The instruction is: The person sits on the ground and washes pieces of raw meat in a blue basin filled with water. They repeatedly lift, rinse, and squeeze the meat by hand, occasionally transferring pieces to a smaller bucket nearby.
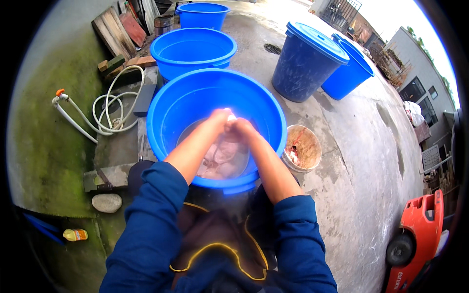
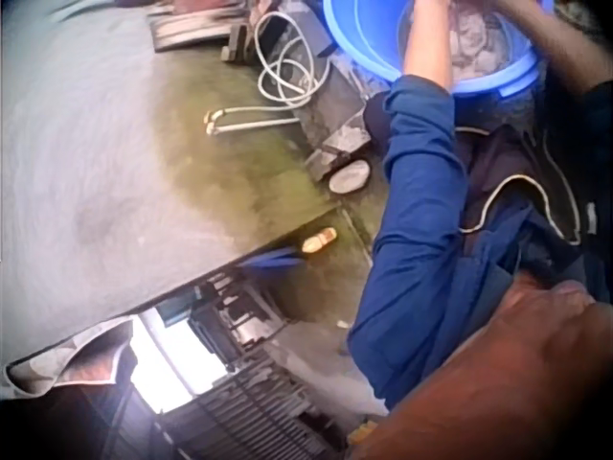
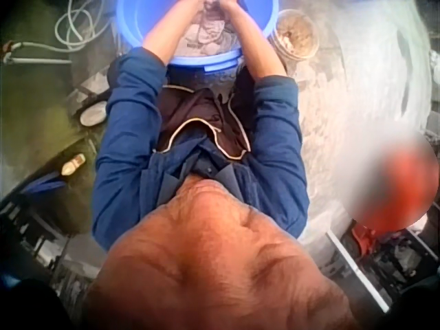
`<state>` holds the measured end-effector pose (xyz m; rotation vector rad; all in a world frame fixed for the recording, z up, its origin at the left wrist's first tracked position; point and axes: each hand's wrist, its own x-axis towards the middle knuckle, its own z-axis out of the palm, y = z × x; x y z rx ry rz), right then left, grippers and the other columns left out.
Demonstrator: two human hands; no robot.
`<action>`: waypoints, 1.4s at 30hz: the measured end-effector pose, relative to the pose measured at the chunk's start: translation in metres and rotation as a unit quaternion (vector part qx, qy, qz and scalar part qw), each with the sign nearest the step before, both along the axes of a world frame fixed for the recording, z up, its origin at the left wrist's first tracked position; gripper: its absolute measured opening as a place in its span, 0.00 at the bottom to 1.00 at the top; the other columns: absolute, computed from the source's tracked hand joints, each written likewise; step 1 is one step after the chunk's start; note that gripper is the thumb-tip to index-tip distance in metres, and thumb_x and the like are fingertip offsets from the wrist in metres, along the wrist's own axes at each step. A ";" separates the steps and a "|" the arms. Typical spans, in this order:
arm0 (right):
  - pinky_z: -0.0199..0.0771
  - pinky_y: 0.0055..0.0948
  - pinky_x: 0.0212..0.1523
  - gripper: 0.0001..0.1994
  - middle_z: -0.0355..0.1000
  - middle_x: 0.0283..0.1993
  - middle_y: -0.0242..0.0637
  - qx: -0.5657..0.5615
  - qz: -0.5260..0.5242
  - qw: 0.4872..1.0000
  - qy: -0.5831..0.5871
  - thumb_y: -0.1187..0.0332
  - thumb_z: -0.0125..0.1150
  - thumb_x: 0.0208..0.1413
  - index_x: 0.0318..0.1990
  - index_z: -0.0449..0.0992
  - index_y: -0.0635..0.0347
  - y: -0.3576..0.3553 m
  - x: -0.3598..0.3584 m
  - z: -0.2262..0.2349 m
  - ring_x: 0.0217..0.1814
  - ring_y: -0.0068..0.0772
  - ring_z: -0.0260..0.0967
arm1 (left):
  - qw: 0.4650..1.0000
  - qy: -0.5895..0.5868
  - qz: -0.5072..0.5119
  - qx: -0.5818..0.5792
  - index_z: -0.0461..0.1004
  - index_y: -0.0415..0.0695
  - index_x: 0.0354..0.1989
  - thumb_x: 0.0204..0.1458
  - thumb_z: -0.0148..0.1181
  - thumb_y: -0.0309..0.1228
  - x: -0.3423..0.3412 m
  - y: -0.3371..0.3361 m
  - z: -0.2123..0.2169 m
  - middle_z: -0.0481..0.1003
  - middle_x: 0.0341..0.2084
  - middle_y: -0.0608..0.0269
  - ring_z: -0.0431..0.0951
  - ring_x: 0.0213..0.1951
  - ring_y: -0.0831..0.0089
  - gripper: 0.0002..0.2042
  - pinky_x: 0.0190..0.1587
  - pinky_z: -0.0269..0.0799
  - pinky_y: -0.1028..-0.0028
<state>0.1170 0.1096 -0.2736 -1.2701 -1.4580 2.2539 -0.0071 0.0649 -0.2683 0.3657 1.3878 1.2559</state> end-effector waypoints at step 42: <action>0.77 0.36 0.27 0.08 0.75 0.30 0.48 0.236 -0.053 0.970 0.013 0.74 0.62 0.52 0.37 0.75 0.70 -0.006 -0.005 0.063 0.27 0.37 0.76 | 0.989 -0.058 -0.044 0.133 0.71 0.41 0.45 0.65 0.42 0.31 0.006 -0.033 0.021 0.72 0.25 0.62 0.75 0.24 0.74 0.11 0.16 0.62 0.79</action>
